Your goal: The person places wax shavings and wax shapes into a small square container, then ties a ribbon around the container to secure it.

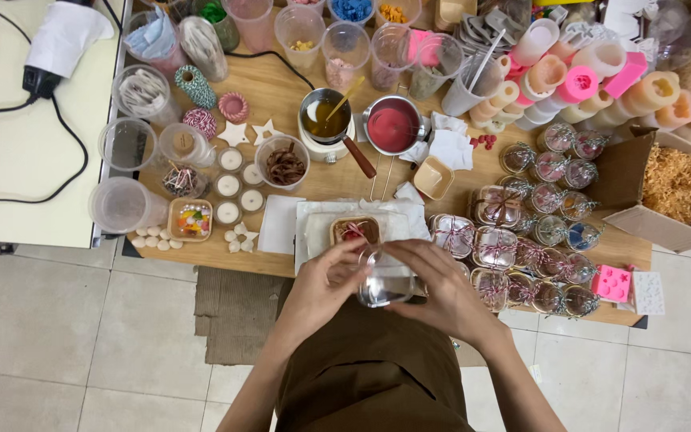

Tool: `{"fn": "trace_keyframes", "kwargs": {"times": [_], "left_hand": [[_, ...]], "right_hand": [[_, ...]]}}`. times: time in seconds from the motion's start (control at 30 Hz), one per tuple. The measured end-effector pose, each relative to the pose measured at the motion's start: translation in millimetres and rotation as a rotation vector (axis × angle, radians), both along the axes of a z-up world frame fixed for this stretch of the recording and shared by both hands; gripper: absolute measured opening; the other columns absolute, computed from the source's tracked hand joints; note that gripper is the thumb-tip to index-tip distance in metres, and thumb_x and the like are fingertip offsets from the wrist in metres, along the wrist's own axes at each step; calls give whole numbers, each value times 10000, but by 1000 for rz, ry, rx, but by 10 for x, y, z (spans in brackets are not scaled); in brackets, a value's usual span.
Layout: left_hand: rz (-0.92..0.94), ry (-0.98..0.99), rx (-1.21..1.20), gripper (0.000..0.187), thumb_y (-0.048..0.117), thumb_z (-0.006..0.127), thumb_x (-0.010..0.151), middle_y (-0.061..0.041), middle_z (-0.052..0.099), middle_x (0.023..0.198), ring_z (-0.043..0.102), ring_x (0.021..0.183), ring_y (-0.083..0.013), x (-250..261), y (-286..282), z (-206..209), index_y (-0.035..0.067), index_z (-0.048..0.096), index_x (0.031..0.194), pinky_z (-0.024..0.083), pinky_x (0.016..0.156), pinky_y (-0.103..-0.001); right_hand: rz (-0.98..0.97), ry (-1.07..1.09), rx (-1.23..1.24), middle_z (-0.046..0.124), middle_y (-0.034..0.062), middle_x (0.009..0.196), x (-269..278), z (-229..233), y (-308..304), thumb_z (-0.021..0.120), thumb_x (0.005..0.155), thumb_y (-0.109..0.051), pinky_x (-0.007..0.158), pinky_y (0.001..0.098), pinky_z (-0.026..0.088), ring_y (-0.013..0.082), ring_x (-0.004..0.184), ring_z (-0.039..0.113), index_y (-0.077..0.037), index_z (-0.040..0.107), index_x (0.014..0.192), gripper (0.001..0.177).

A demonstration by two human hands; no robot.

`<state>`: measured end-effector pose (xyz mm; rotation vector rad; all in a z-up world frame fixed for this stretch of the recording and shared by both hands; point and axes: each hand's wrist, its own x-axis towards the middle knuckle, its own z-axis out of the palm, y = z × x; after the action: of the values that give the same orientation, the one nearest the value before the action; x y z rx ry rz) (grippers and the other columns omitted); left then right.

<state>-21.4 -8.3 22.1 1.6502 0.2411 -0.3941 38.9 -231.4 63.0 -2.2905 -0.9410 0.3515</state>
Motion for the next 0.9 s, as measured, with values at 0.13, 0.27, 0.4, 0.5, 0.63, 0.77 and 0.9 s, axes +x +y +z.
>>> {"fn": "trace_keyframes", "kwargs": {"times": [0.13, 0.27, 0.4, 0.5, 0.63, 0.77, 0.9], "left_hand": [[232, -33, 53, 468, 245, 622, 984, -38, 701, 1213, 713, 1003, -144, 20, 177, -288, 90, 543, 1419, 638, 752, -295], [365, -37, 29, 407, 239, 625, 991, -92, 715, 1157, 721, 976, -169, 7, 345, -741, 20, 624, 1333, 644, 750, -315], [355, -26, -100, 361, 234, 616, 999, -74, 727, 1179, 715, 957, -152, -19, 305, -1059, 6, 662, 1274, 642, 775, -303], [366, 61, -250, 348, 222, 602, 1021, -107, 740, 1102, 722, 967, -146, -22, 249, -1150, 11, 665, 1292, 643, 806, -301], [384, 88, -344, 349, 200, 609, 1009, -93, 735, 1124, 715, 965, -142, -41, 190, -1138, 2, 664, 1290, 632, 822, -296], [377, 57, -386, 347, 154, 644, 985, -83, 719, 1177, 700, 976, -131, -47, 172, -1140, -22, 651, 1284, 634, 826, -295], [373, 50, -368, 359, 107, 686, 962, -106, 719, 1168, 697, 984, -133, -46, 160, -1145, -34, 650, 1291, 638, 838, -290]], "right_hand": [[-107, 53, 54, 591, 136, 1427, 168, -138, -8, 888, 677, -230, 1111, 458, 450, 326, 1332, 551, -115, 542, 1450, 855], [-88, 33, 24, 595, 147, 1399, 254, -155, 193, 912, 657, -209, 1085, 469, 422, 352, 1313, 537, -104, 553, 1426, 855], [-12, -96, -101, 617, 108, 1371, 294, -174, 448, 905, 605, -203, 1061, 472, 408, 334, 1266, 567, -126, 570, 1402, 868], [11, -144, -136, 628, 91, 1354, 301, -225, 557, 905, 593, -211, 1071, 465, 421, 332, 1243, 576, -135, 579, 1397, 871], [15, -169, -164, 638, 88, 1333, 306, -294, 602, 918, 592, -242, 1046, 469, 429, 322, 1221, 589, -128, 592, 1376, 856], [27, -192, -186, 644, 79, 1332, 313, -320, 629, 915, 586, -256, 1029, 456, 448, 303, 1192, 608, -120, 608, 1361, 844], [45, -260, -214, 651, 80, 1312, 290, -318, 669, 921, 590, -265, 1035, 465, 446, 298, 1186, 620, -111, 620, 1350, 832]]}}
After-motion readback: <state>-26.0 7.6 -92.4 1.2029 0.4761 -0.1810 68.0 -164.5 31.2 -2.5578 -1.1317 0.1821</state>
